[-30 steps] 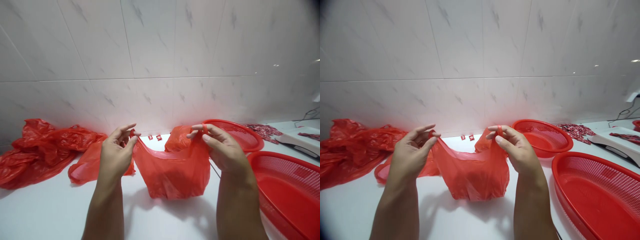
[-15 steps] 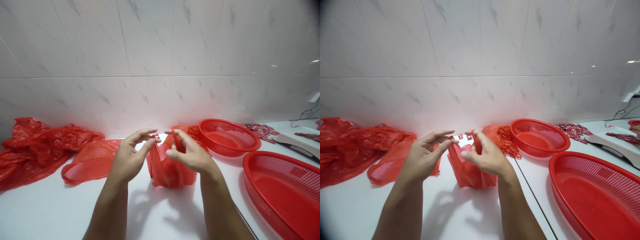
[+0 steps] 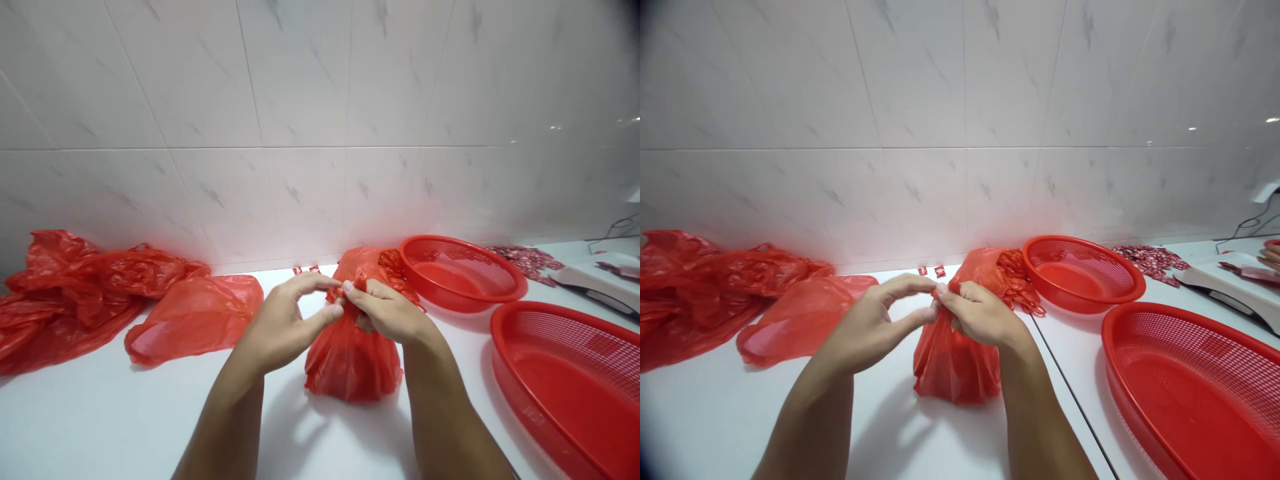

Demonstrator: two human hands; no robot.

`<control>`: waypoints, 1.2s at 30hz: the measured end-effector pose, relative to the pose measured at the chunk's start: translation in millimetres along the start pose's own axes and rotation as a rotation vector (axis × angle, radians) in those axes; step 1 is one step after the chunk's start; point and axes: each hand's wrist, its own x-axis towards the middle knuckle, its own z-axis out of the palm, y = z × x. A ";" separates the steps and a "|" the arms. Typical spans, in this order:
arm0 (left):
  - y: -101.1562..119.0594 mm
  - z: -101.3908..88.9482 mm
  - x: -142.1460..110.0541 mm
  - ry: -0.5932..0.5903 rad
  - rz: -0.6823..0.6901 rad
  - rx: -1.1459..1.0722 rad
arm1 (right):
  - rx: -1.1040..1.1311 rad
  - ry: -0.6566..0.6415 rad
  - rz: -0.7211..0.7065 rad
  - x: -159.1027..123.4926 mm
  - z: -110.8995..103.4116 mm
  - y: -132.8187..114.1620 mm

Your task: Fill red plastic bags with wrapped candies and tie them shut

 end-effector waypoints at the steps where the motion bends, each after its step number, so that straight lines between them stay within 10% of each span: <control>1: -0.1 1.0 0.6 -0.060 -0.011 -0.013 | 0.001 0.009 0.012 -1.4 -0.4 -1.0; 9: -3.4 4.0 -0.5 0.031 -0.008 0.008 | 0.033 0.031 -0.017 -2.4 3.0 -7.1; 18: -3.1 7.5 -5.9 -0.289 -0.093 -0.278 | -0.084 -0.169 -0.331 -12.8 -5.9 -14.1; 27: 1.7 13.0 2.6 -0.340 -0.152 -0.252 | -0.658 0.255 -0.446 -17.7 2.8 -15.2; 36: 2.1 10.1 5.9 -0.226 -0.160 -0.401 | -0.835 0.462 -0.890 -6.3 8.0 -7.9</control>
